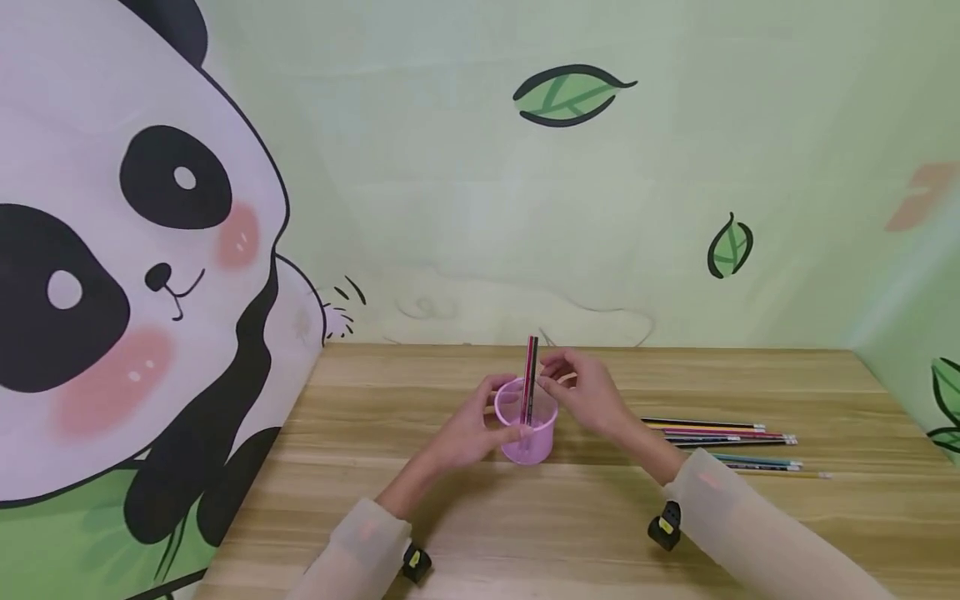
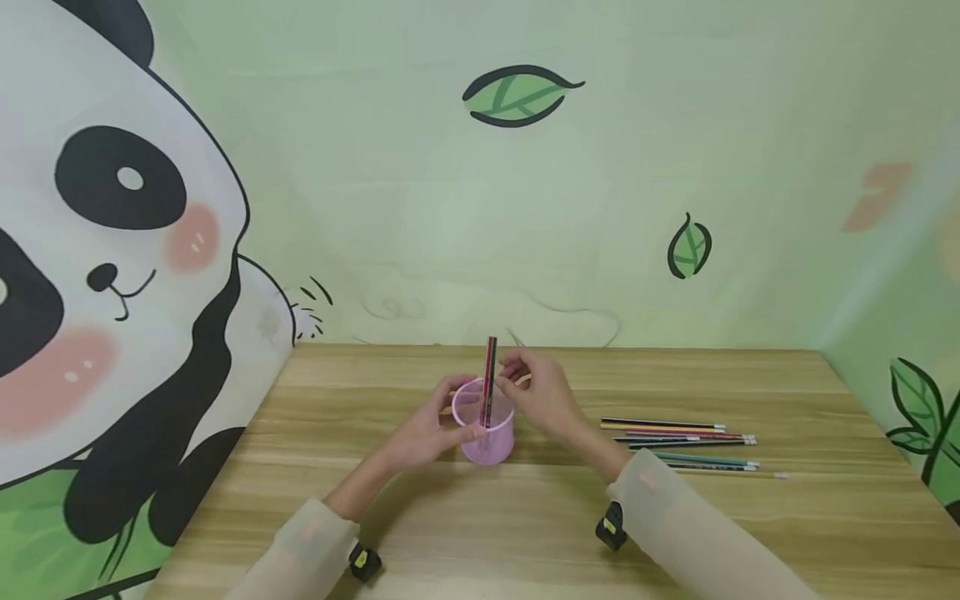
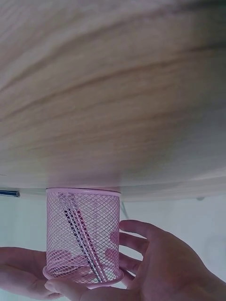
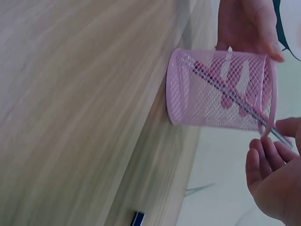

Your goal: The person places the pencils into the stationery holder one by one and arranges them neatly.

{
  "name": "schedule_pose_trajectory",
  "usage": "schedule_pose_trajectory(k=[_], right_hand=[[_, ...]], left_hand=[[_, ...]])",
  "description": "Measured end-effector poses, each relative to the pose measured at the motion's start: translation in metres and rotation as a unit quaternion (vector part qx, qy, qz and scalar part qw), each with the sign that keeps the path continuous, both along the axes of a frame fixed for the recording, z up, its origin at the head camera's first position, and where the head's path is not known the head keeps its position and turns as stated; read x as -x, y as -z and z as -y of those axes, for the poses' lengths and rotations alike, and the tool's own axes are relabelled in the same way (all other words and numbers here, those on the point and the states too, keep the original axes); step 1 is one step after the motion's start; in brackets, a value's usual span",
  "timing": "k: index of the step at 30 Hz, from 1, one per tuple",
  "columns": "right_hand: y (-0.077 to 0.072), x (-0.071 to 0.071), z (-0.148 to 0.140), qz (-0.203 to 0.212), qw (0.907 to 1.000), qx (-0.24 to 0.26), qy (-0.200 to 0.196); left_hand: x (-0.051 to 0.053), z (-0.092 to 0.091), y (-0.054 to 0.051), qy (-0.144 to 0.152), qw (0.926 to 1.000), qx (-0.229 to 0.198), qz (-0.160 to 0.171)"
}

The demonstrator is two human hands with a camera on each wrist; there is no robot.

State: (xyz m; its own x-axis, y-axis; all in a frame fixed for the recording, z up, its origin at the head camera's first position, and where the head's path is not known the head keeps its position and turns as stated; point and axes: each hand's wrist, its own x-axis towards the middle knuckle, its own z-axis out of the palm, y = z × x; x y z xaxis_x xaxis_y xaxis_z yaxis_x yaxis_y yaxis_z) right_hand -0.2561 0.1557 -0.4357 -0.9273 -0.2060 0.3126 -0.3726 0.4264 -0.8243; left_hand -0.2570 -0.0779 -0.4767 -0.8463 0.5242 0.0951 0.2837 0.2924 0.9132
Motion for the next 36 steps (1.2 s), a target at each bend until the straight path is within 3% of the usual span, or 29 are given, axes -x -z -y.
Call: schedule_pose_trajectory(k=[10,19,27,36], right_hand=[[-0.006,-0.003,-0.047,0.003,0.997,-0.071,-0.032],[-0.007,-0.003,-0.103,-0.014,0.9888,-0.145,-0.032],[0.011,0.001,-0.138,-0.022,0.9814,-0.189,-0.024],[0.039,-0.002,-0.158,0.012,0.9759,-0.216,-0.025]], left_hand=[[0.0,-0.004,-0.001,0.0,1.0,0.002,-0.004],[-0.001,-0.001,0.002,0.002,1.0,-0.006,0.005],[0.0,0.0,0.004,-0.001,0.9999,-0.013,0.0],[0.001,0.0,0.004,-0.001,1.0,-0.004,-0.004]])
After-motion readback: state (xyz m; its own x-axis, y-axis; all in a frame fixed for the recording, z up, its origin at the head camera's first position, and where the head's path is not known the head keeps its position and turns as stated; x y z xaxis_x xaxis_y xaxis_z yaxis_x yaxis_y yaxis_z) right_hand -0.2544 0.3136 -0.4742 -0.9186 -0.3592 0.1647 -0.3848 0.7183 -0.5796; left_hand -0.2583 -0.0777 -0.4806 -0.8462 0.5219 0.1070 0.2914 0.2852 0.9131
